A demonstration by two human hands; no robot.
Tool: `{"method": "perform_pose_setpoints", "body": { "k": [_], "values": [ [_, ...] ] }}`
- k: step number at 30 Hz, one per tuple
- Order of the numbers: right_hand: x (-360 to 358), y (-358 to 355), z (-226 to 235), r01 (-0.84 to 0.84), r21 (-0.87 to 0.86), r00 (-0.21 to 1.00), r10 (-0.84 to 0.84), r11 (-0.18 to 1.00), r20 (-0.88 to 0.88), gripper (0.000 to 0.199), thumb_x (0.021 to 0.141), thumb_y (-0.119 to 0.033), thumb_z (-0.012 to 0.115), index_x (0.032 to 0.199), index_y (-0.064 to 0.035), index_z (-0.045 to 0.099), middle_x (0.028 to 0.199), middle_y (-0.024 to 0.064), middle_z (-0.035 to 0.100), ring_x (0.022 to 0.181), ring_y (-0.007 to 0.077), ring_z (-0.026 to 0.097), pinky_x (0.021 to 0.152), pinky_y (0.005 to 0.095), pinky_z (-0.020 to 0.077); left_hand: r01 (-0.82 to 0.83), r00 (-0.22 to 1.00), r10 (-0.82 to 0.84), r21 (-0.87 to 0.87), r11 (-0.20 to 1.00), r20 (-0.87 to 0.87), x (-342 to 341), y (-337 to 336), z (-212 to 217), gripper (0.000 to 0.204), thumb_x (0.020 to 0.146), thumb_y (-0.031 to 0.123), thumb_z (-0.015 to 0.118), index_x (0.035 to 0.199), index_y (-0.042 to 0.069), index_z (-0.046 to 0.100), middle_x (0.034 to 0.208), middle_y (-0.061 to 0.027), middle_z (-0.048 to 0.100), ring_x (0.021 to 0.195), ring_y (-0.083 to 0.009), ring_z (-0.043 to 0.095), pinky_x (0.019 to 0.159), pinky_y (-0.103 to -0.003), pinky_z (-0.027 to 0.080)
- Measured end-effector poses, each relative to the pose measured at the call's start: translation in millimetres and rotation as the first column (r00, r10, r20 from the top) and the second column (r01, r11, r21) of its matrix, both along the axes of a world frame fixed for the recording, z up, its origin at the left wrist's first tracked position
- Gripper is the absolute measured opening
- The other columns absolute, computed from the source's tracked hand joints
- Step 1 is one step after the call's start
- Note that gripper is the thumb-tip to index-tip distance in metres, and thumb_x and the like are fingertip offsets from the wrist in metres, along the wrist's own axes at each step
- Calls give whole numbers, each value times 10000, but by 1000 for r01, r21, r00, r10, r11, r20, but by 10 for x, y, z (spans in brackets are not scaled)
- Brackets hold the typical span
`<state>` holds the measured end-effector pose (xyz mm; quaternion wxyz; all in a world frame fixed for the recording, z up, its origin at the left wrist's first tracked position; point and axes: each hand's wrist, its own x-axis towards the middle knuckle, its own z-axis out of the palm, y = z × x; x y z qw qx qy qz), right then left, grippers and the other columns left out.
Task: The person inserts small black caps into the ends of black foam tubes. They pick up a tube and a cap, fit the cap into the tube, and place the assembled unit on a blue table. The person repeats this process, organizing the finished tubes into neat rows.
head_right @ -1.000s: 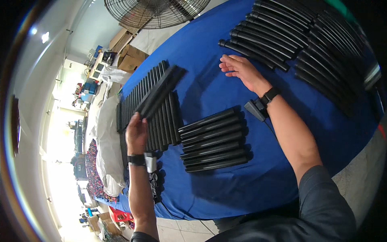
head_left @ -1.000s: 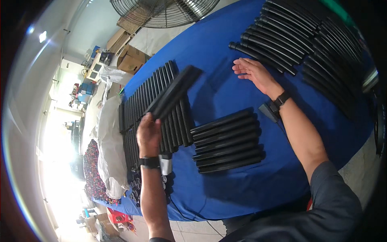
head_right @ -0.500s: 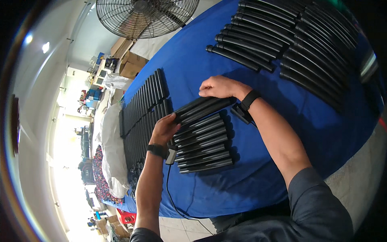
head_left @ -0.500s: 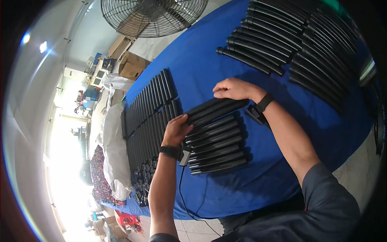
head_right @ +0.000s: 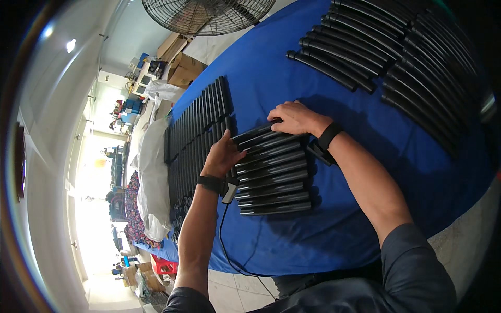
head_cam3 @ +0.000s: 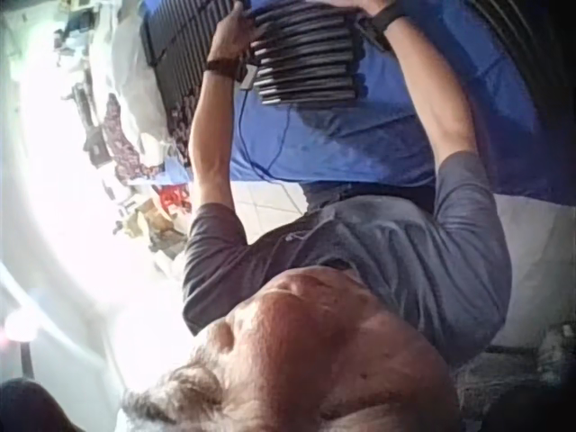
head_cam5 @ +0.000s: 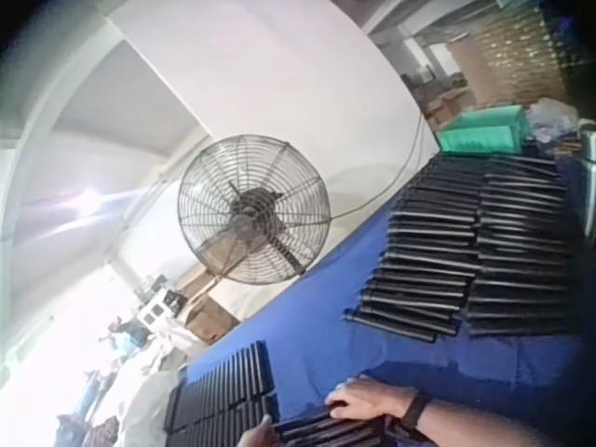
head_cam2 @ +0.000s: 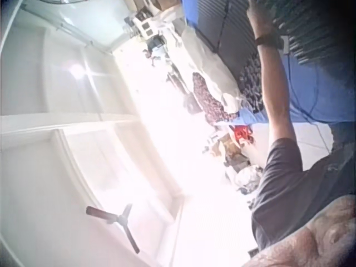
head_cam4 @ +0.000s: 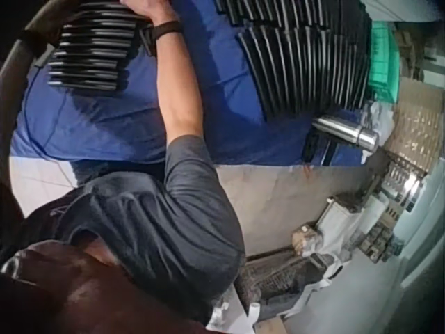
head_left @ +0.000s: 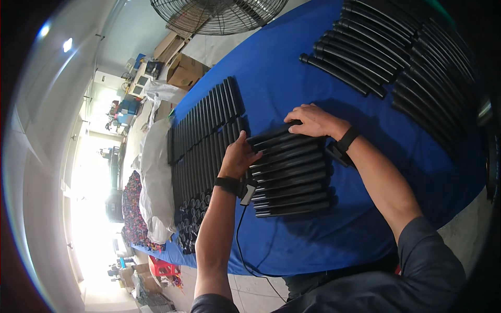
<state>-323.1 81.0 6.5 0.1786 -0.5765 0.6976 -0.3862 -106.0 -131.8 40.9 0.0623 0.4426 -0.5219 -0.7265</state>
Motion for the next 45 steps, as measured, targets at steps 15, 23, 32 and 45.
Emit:
{"method": "perform_pose_setpoints", "body": {
  "k": [15, 23, 32, 45],
  "values": [
    [-12, -44, -165, 34, -136, 995, -21, 990, 94, 294, 895, -276, 692, 1021, -18, 751, 1008, 163, 736, 986, 345, 682, 906, 441, 517, 538, 827, -446, -714, 448, 344, 245, 41, 340, 290, 975, 58, 612, 1208, -115, 622, 973, -122, 655, 867, -214, 675, 795, -307, 591],
    [-11, -35, -194, 31, -161, 997, -19, 987, 78, 305, 897, -290, 710, 1065, -37, 742, 1040, 141, 728, 1063, 321, 646, 978, 437, 476, 480, 840, -422, -828, 290, 340, 332, 45, 120, 302, 1007, 97, 578, 1203, -123, 643, 1021, -138, 687, 895, -186, 696, 787, -285, 598],
    [-33, -39, -227, 8, -146, 1000, -5, 989, 21, 317, 913, -323, 706, 1074, -52, 733, 1040, 124, 713, 1056, 312, 617, 972, 441, 467, 261, 964, -211, -453, 852, 159, 257, 40, 133, 280, 996, 157, 627, 1108, -91, 694, 940, -98, 705, 794, -145, 684, 714, -271, 573],
    [-19, -33, -165, -8, -161, 999, 13, 987, 33, 308, 906, -291, 708, 1075, -34, 724, 1005, 116, 719, 1021, 304, 632, 947, 426, 477, 227, 971, -105, -680, 697, 216, 245, -201, 296, 309, 1012, 218, 619, 1166, -39, 690, 993, -166, 756, 855, -211, 739, 712, -298, 573]
  ]
}}
